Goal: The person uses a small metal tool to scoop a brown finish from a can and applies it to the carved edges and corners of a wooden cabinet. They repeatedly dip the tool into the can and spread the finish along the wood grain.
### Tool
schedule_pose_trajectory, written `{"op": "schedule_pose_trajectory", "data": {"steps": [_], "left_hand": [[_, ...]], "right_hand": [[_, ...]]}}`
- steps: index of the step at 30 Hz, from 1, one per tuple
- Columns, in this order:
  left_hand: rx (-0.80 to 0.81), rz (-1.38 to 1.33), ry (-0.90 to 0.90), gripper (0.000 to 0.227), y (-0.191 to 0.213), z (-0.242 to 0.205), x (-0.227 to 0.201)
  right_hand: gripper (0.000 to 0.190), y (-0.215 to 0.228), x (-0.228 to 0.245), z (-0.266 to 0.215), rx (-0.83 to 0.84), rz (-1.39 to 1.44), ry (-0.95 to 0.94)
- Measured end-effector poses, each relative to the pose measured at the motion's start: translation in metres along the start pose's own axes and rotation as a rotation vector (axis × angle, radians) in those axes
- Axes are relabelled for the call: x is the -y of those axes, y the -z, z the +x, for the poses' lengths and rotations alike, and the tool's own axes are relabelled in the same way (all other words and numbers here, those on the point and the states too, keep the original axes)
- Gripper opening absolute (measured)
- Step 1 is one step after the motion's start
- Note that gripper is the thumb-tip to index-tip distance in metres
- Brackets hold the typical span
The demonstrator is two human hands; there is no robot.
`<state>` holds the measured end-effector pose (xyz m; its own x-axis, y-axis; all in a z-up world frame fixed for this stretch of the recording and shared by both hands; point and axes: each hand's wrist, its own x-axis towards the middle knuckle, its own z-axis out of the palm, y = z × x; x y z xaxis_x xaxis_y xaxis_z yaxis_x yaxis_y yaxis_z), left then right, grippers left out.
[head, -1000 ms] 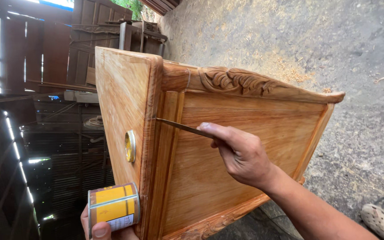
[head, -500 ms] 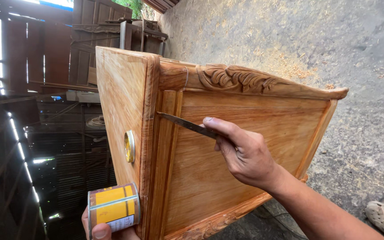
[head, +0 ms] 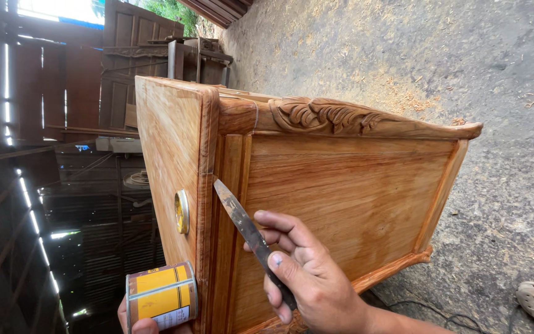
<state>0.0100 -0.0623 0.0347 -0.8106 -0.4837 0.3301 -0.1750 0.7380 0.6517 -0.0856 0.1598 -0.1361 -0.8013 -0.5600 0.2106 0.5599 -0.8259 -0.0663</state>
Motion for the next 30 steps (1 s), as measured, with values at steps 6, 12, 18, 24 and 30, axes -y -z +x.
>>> {"op": "schedule_pose_trajectory", "data": {"steps": [6, 12, 18, 24, 30], "left_hand": [[-0.01, 0.015, -0.002, 0.107, -0.009, 0.001, -0.007], [-0.089, -0.121, 0.006, 0.105, -0.022, -0.019, -0.01], [-0.028, -0.124, 0.001, 0.112, -0.031, -0.01, -0.026], [-0.275, -0.117, 0.038, 0.114, -0.053, -0.03, -0.035], [-0.226, -0.239, -0.023, 0.116, -0.056, -0.024, -0.035]], "right_hand": [[0.061, -0.008, 0.003, -0.012, 0.019, 0.108, -0.069], [0.059, -0.006, 0.0, -0.012, -0.007, 0.037, -0.06], [0.065, -0.002, -0.003, -0.018, -0.016, -0.157, -0.102], [0.045, 0.045, 0.024, 0.01, -0.184, -1.024, 0.631], [0.048, 0.051, 0.043, 0.033, -0.103, -1.127, 0.765]]}}
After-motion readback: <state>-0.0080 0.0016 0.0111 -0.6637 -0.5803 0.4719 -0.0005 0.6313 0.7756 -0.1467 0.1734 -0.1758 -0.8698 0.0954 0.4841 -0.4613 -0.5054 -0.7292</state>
